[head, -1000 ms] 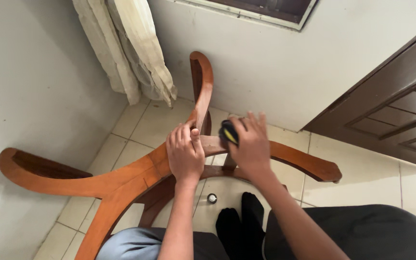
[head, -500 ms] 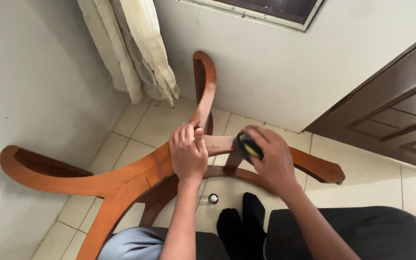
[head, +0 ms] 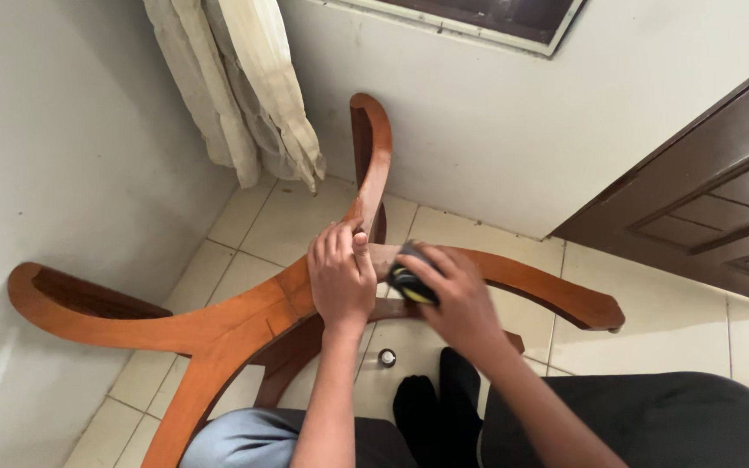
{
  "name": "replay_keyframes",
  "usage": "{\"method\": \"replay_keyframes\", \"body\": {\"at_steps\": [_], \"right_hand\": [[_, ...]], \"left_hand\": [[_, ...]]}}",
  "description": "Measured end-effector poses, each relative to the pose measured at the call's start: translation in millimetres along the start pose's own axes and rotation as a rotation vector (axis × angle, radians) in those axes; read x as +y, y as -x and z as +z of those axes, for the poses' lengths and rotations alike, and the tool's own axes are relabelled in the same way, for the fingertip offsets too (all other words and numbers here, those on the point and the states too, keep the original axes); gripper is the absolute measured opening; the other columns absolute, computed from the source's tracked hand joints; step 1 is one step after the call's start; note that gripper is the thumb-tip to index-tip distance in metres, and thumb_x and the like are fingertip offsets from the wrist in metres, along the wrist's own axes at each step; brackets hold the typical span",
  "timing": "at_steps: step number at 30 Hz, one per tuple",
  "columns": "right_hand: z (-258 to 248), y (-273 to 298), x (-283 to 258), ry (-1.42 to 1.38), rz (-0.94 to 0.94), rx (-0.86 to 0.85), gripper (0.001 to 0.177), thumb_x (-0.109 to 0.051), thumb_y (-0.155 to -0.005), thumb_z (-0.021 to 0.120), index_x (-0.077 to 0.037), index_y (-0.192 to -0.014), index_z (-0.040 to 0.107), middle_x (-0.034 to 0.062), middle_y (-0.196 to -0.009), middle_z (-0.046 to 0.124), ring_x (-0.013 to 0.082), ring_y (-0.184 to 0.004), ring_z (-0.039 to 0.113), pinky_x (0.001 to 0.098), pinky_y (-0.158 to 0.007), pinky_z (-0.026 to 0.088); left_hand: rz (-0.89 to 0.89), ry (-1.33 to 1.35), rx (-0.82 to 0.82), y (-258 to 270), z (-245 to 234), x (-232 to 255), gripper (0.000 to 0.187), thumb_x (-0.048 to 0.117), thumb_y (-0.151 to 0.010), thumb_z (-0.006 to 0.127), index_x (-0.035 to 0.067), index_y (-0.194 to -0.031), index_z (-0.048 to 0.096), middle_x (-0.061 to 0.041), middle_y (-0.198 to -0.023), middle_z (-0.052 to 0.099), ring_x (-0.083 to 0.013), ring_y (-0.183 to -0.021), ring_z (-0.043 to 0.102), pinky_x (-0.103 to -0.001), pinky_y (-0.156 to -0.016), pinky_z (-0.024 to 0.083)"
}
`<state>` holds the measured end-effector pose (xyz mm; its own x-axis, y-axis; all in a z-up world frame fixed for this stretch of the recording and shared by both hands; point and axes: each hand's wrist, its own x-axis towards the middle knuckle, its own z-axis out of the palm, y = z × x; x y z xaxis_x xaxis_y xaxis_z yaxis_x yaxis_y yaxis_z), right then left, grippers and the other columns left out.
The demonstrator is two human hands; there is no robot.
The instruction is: The person sands the wooden frame of a furniture piece by hand with sandpaper, rubbing the paper across various parts of the structure.
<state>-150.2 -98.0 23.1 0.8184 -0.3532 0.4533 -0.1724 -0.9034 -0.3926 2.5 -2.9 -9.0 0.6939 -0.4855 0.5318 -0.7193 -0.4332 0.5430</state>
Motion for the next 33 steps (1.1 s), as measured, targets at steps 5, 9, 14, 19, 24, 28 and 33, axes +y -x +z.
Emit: {"method": "replay_keyframes", "body": {"at_steps": [5,9,14,19,24,28,33], "right_hand": [[-17.9,-3.8,22.1,-0.009,0.157,0.024,0.064,-0.004,-0.072,0.077,-0.017,-0.133,0.064,0.0102,-0.136,0.063,0.0367,-0.122,0.059,0.0483,-0.104,0.048],[-5.1,-31.6,20.0,-0.005,0.289,0.016,0.059,-0.006,-0.076,0.076,-0.017,-0.132,0.063,0.0088,-0.131,0.065,0.0366,-0.118,0.061,0.0464,-0.104,0.049],[10.6,-24.8,-9.9,-0.041,0.096,0.031,0.066,-0.001,-0.069,0.075,-0.016,-0.133,0.064,0.0120,-0.133,0.063,0.0371,-0.122,0.058,0.0484,-0.105,0.048],[-3.8,1.3,-1.2,-0.077,-0.029,0.013,0.070,-0.006,-0.063,0.081,-0.018,-0.130,0.064,0.0124,-0.136,0.062,0.0374,-0.125,0.057,0.0497,-0.104,0.046],[-23.6,11.0,24.4,0.107,0.186,0.007,0.071,0.001,-0.066,0.076,-0.019,-0.133,0.065,0.0114,-0.136,0.062,0.0349,-0.125,0.058,0.0474,-0.105,0.048],[-18.3,-11.8,35.3,0.064,0.268,0.045,0.061,-0.006,-0.074,0.077,-0.016,-0.132,0.063,0.0109,-0.132,0.064,0.0360,-0.121,0.060,0.0485,-0.103,0.048],[13.3,-41.7,11.5,-0.020,0.183,0.062,0.059,-0.003,-0.071,0.074,-0.018,-0.128,0.067,0.0100,-0.130,0.067,0.0354,-0.118,0.062,0.0457,-0.101,0.051]], "left_hand": [[-0.028,0.006,-0.015,-1.6,0.0,1.0,0.055,0.043,-0.113,0.026,0.008,-0.121,0.067,-0.012,-0.122,0.069,-0.0340,-0.127,0.057,-0.049,-0.115,0.037],[-0.017,0.003,-0.014,-1.5,-1.5,2.0,0.054,0.043,-0.113,0.027,0.008,-0.121,0.067,-0.012,-0.121,0.070,-0.0338,-0.127,0.057,-0.049,-0.115,0.036],[0.002,0.007,-0.005,-0.2,-3.7,3.2,0.053,0.042,-0.113,0.028,0.008,-0.120,0.068,-0.011,-0.121,0.070,-0.0340,-0.127,0.056,-0.049,-0.115,0.037],[-0.002,0.025,-0.005,-0.6,-3.6,4.0,0.054,0.043,-0.113,0.027,0.010,-0.115,0.070,-0.009,-0.120,0.070,-0.0339,-0.127,0.057,-0.049,-0.115,0.037],[-0.010,-0.007,-0.028,-0.5,-4.5,5.1,0.057,0.045,-0.112,0.029,0.014,-0.100,0.076,-0.009,-0.118,0.068,-0.0350,-0.125,0.056,-0.050,-0.114,0.037],[-0.003,-0.084,-0.047,0.6,-1.8,3.9,0.058,0.045,-0.111,0.030,0.016,-0.095,0.077,-0.010,-0.120,0.068,-0.0344,-0.126,0.056,-0.050,-0.116,0.037],[0.012,-0.021,-0.009,-1.5,-1.1,3.1,0.056,0.045,-0.113,0.027,0.009,-0.114,0.069,-0.010,-0.121,0.069,-0.0338,-0.128,0.057,-0.050,-0.114,0.038]]}}
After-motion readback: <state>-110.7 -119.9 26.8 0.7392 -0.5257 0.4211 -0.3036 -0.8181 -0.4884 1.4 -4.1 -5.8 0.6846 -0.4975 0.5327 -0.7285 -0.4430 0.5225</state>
